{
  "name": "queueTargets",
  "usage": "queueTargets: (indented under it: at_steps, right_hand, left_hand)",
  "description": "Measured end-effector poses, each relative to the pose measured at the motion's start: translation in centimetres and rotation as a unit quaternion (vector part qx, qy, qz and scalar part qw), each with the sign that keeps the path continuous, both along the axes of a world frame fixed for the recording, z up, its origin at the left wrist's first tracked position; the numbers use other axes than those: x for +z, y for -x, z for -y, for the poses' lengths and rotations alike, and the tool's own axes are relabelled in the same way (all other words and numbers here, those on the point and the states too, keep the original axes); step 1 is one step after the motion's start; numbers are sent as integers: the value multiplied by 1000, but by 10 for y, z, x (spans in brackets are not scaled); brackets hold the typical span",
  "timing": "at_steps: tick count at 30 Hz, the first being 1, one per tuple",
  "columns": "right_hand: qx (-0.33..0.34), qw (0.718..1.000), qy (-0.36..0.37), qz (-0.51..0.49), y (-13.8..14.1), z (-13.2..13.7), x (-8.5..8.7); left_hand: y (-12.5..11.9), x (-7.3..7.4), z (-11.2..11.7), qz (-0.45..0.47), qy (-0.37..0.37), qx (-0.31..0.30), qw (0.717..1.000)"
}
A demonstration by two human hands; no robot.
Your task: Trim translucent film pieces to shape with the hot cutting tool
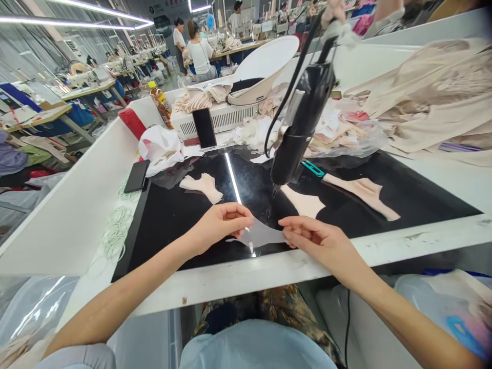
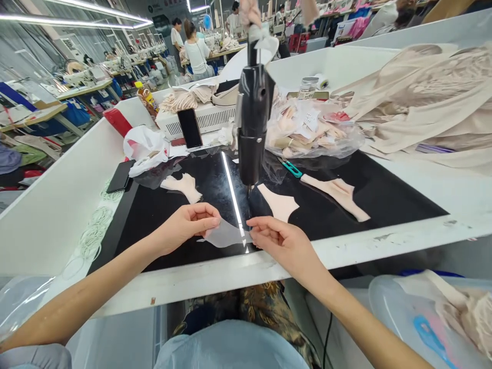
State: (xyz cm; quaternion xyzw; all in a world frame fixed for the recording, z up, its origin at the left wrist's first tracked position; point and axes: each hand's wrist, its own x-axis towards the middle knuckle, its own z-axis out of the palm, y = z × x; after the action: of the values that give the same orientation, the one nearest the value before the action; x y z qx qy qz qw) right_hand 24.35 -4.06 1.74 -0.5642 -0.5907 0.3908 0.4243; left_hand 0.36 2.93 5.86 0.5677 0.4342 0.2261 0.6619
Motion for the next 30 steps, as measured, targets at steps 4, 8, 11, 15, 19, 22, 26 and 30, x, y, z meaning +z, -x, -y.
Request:
queueTargets:
  at_steps: [4,8,11,15,19,22,26,30]
  right_hand:
    - [40,997,51,31,9,-2,-3]
    - [41,987,-19,154,20,-1,-7]
    - [40,966,-70,247,27,1,-11]
    - [45,938,-124,319,29,2,-18]
    - [40,912,-170,372,28,-1,-26]
    - [36,894,-207,395,28,-3,-30]
    - [29,874,-256,412,27,-6,-33]
    - [36,867,-267,418,26,-3,-32]
  left_hand:
    - [14,-1,3,-28,-13,7,999]
    - [21,-13,-2,-91,-66,-5,994]
    - [22,-22,-7,-163,-164,-28,973]
    - [18,-25,-11,-224,-274,-37,935]
    - [11,-23,-14,-273,-307,-43,911]
    - [8,-24,-15,-297,-315,-40,901]
    - [10,-29,-15,-308,-329,-20,893]
    - [16,-34,-12,-314,-375,1,872]
